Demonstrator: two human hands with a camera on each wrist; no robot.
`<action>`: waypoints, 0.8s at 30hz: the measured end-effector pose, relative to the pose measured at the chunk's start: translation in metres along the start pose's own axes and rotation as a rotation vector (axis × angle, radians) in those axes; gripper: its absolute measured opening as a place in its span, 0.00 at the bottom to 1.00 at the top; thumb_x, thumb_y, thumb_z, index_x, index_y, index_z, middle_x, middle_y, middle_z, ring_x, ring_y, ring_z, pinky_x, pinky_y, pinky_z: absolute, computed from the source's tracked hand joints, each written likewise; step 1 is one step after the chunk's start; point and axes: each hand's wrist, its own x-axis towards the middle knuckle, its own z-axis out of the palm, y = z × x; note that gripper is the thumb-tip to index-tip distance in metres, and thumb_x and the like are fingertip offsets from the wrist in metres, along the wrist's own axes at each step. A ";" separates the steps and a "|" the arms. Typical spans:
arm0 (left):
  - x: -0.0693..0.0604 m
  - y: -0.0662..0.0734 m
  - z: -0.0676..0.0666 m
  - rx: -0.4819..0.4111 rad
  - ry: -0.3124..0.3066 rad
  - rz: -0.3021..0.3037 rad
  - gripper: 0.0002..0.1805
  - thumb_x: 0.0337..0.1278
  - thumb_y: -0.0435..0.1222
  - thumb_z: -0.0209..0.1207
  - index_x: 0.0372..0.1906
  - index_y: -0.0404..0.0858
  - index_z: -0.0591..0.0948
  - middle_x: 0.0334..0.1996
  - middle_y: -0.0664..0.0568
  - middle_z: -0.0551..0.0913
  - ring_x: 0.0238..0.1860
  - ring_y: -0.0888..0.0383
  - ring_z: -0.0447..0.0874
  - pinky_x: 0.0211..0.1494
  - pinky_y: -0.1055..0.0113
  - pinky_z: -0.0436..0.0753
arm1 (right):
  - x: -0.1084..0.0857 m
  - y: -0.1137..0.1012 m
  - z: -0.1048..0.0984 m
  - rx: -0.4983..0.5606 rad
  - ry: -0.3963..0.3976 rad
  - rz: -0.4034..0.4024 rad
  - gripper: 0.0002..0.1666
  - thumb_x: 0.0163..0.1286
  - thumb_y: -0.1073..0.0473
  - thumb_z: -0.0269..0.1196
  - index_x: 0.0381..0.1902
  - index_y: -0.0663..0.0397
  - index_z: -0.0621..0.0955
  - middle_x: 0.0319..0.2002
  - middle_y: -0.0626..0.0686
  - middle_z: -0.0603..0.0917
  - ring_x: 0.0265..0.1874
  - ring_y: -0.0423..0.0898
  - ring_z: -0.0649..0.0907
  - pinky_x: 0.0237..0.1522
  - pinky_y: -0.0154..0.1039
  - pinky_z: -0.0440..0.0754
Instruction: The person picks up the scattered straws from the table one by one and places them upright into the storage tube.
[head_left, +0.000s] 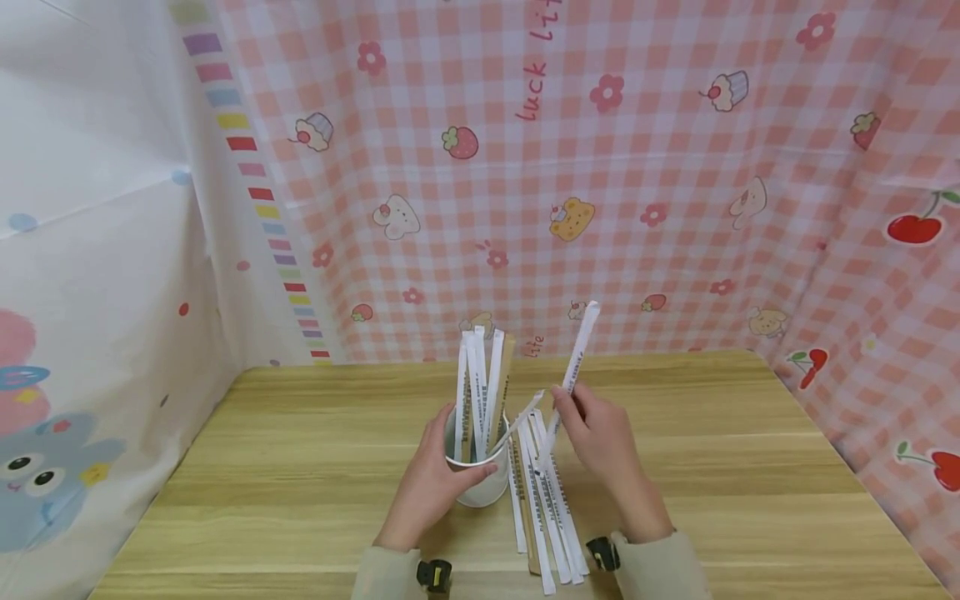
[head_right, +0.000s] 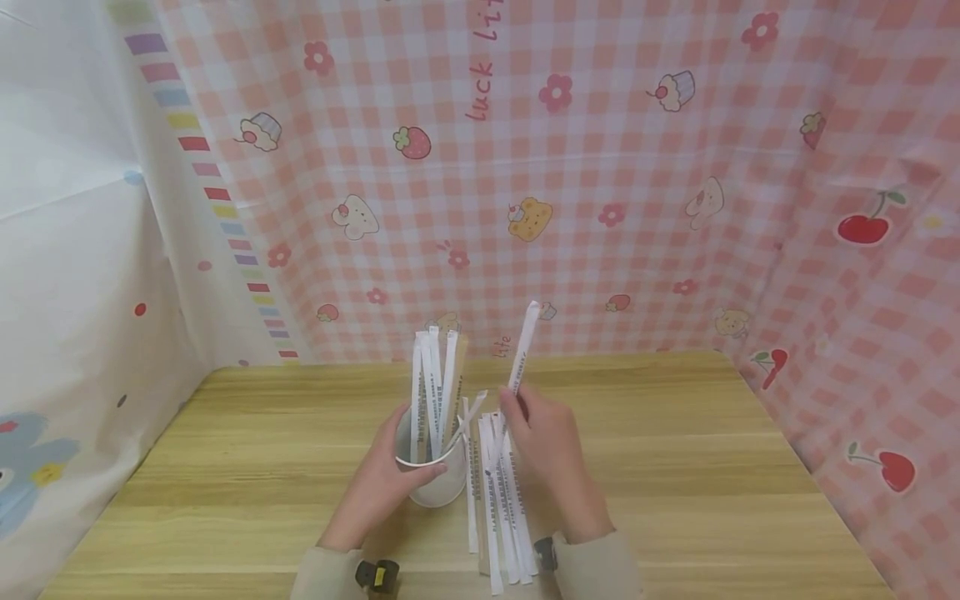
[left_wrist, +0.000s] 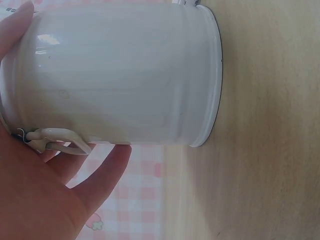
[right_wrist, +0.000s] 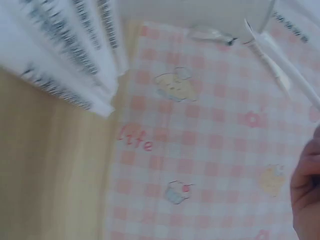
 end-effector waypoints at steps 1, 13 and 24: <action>0.000 0.000 0.000 0.001 0.000 -0.001 0.55 0.29 0.59 0.67 0.67 0.51 0.53 0.62 0.57 0.60 0.60 0.54 0.62 0.57 0.49 0.64 | 0.000 -0.002 -0.001 0.010 0.044 -0.043 0.14 0.68 0.51 0.51 0.24 0.47 0.74 0.12 0.41 0.64 0.10 0.37 0.62 0.10 0.30 0.60; 0.000 0.001 -0.002 0.005 0.001 0.011 0.54 0.29 0.59 0.66 0.67 0.54 0.52 0.62 0.55 0.60 0.59 0.53 0.62 0.57 0.49 0.65 | 0.003 -0.024 -0.007 0.115 0.248 -0.352 0.11 0.67 0.57 0.53 0.28 0.55 0.78 0.16 0.42 0.71 0.13 0.33 0.66 0.13 0.24 0.63; 0.000 0.001 -0.002 -0.005 0.005 0.033 0.54 0.29 0.58 0.67 0.67 0.53 0.53 0.61 0.55 0.61 0.58 0.54 0.64 0.56 0.50 0.66 | -0.003 -0.035 0.016 -0.076 -0.108 -0.207 0.08 0.66 0.52 0.54 0.31 0.46 0.78 0.17 0.36 0.67 0.15 0.33 0.66 0.17 0.27 0.66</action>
